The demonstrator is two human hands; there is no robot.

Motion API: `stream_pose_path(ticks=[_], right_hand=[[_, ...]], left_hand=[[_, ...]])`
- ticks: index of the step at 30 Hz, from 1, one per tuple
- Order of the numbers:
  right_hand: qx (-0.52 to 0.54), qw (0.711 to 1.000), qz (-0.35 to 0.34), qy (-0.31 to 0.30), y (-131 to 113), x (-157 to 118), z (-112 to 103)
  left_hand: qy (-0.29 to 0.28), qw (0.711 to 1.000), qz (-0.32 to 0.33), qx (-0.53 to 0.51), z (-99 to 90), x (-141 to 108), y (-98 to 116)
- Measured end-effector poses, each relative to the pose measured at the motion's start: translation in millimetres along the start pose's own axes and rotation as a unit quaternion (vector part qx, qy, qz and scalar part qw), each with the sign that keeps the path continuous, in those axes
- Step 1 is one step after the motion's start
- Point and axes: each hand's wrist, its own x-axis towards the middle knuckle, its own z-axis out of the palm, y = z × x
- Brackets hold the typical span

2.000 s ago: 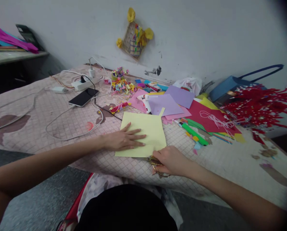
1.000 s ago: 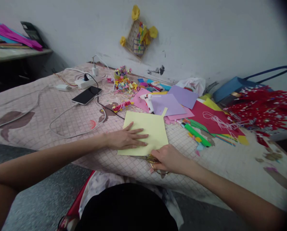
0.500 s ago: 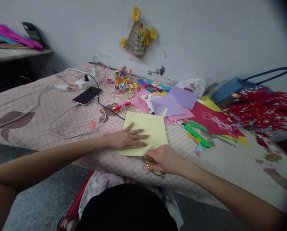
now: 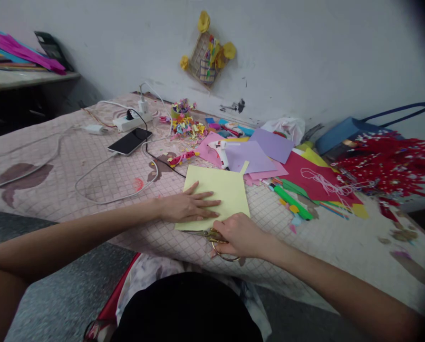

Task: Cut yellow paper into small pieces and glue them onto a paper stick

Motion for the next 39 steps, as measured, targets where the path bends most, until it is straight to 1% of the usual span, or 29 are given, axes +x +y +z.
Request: stream_pose_path(ticks=[5, 9, 14, 18, 22, 26, 30, 34, 39], right_hand=[[-0.005, 1.000, 0.001, -0.001, 1.7, -1.3, 4.2], [-0.001, 1.000, 0.002, -0.002, 0.6, -1.7, 2.9], [0.001, 1.000, -0.011, -0.009, -3.7, 5.3, -2.5], [-0.007, 1.000, -0.012, -0.008, -4.3, 9.7, -1.7], [-0.009, 1.000, -0.016, -0.001, -2.4, 9.8, 1.6], [0.002, 1.000, -0.022, -0.009, -3.0, 11.4, 1.1], [-0.003, 1.000, -0.027, -0.008, -5.6, 15.4, 0.3], [-0.013, 1.000, -0.023, -0.006, -6.0, 17.0, 3.3], [-0.013, 1.000, -0.023, 0.011, -5.7, 16.0, 3.2]], left_hand=[[0.002, 1.000, 0.013, 0.012, 3.3, -0.6, -2.6], [0.001, 1.000, 0.017, 0.026, 3.0, -1.1, -2.6], [-0.012, 0.999, 0.008, 0.030, 0.2, -0.4, -0.6], [-0.013, 0.999, 0.005, 0.032, 0.0, -0.1, -0.1], [0.002, 1.000, 0.012, 0.027, 1.1, -0.5, -0.7], [-0.005, 1.000, 0.007, 0.023, 0.4, -0.9, 0.1], [0.002, 1.000, 0.002, 0.005, -1.0, -0.7, 1.5], [-0.009, 1.000, -0.008, -0.010, -1.0, -0.2, 1.6], [0.020, 0.999, 0.008, -0.029, 0.2, -0.3, 0.2]])
